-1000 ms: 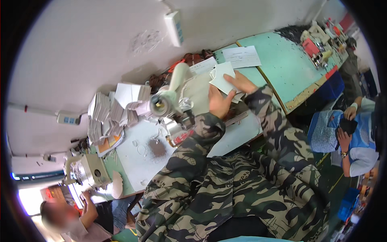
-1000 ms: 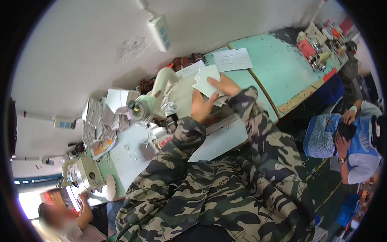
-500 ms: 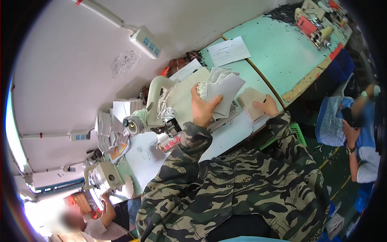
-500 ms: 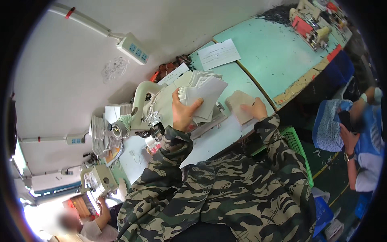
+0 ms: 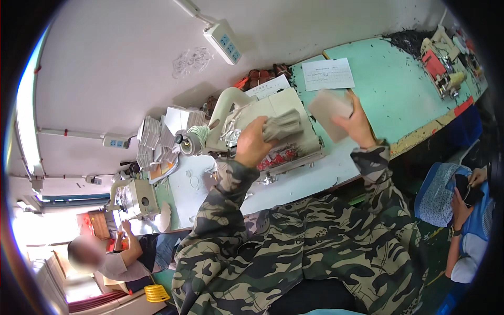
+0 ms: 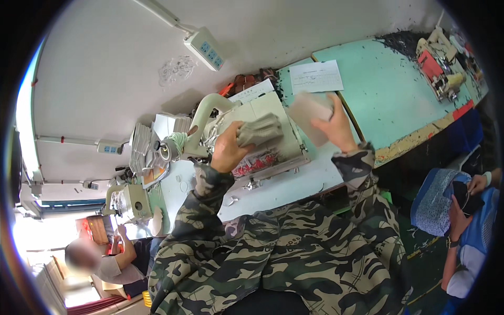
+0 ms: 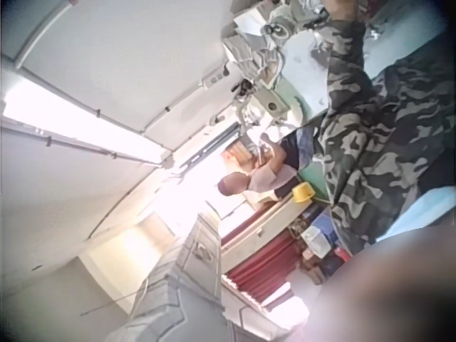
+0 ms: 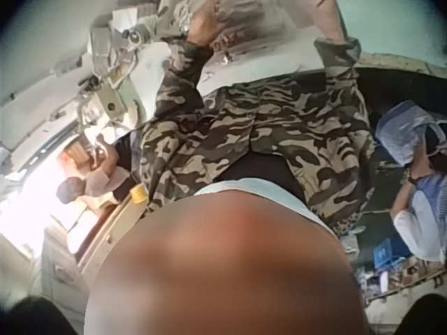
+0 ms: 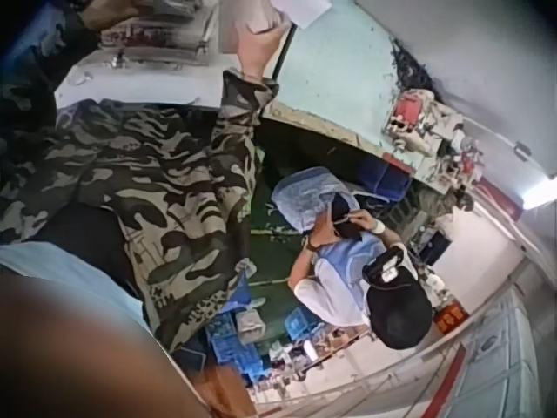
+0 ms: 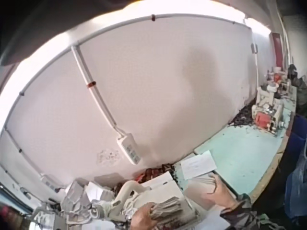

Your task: Skiving the edges of shoe material components using an industrial skiving machine.

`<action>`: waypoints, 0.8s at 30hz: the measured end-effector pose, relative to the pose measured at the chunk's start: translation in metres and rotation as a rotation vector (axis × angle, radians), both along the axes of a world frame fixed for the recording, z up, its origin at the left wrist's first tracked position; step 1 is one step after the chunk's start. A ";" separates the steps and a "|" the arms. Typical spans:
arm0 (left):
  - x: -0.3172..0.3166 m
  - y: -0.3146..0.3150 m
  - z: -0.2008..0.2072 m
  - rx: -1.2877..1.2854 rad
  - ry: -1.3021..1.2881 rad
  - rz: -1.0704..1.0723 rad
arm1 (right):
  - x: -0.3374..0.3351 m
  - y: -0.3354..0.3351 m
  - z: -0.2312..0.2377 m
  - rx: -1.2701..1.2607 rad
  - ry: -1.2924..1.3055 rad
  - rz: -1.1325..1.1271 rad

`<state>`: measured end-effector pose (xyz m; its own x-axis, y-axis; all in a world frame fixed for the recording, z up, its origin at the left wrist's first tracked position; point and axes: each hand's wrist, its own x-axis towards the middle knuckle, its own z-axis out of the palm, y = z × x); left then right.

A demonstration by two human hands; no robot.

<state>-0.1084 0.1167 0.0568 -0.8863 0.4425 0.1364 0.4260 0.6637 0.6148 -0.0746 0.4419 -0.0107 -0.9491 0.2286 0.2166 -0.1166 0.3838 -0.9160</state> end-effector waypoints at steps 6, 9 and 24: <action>0.012 0.003 0.011 -0.107 0.073 -0.058 | -0.073 -0.073 0.127 0.476 -0.123 0.430; 0.016 0.006 0.001 -0.089 0.098 0.045 | -0.077 -0.090 0.089 0.353 -0.324 0.682; 0.009 0.022 0.017 -0.214 0.186 -0.181 | -0.019 -0.095 0.073 0.648 0.003 0.724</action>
<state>-0.0989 0.1386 0.0734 -0.7591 0.6269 0.1756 0.6410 0.6725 0.3700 -0.0933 0.3471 0.0623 -0.8120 -0.5754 0.0978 -0.5254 0.6478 -0.5516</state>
